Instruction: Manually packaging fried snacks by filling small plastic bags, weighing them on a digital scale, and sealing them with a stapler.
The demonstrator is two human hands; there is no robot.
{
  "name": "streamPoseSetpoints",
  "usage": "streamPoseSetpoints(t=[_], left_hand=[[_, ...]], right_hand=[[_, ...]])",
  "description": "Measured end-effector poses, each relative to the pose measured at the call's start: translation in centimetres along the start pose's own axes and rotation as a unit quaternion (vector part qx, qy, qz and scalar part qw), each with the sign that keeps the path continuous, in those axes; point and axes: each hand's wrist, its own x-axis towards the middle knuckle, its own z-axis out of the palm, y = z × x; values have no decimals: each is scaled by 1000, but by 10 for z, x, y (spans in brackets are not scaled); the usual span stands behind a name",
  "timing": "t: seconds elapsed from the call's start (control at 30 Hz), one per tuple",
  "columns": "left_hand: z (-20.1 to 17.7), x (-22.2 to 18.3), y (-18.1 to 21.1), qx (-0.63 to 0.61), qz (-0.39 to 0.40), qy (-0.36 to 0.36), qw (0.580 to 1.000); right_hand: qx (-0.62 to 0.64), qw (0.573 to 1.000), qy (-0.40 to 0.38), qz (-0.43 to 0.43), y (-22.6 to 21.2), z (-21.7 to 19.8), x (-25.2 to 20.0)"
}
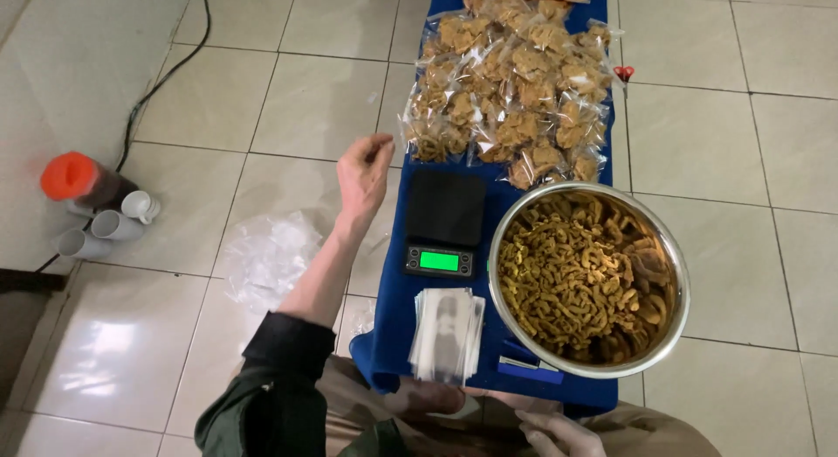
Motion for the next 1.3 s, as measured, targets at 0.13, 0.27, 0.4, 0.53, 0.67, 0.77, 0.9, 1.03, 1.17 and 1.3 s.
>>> streamPoseSetpoints(t=[0.13, 0.27, 0.4, 0.53, 0.67, 0.77, 0.9, 1.03, 1.17, 1.3], left_hand=[[-44, -83, 11, -9, -25, -23, 999], [-63, -168, 40, 39, 61, -85, 994], [-74, -226, 76, 73, 159, -154, 972], [-71, -255, 80, 172, 230, -235, 929], [-66, -265, 56, 259, 239, -323, 878], [-63, -264, 53, 267, 255, -328, 869], [-63, -263, 58, 259, 274, -311, 873], [-62, -262, 54, 232, 268, -299, 886], [-62, -260, 55, 199, 217, -260, 920], [-67, -252, 69, 150, 151, -217, 953]], right_hand=[[7, 998, -22, -61, 8, 10, -16], [-12, 994, -39, -98, -28, 25, -50], [-27, 988, -44, -143, -118, 16, 4], [-37, 976, -70, -205, -140, 27, 9], [-56, 962, -82, -252, -146, 36, 9], [-59, 963, -81, -249, -144, 36, 5], [-36, 971, -72, -227, -148, 34, 0], [-38, 970, 3, -241, -149, 30, 0], [10, 975, 30, -221, -155, 26, 1], [56, 981, 27, -184, -155, 26, 0]])
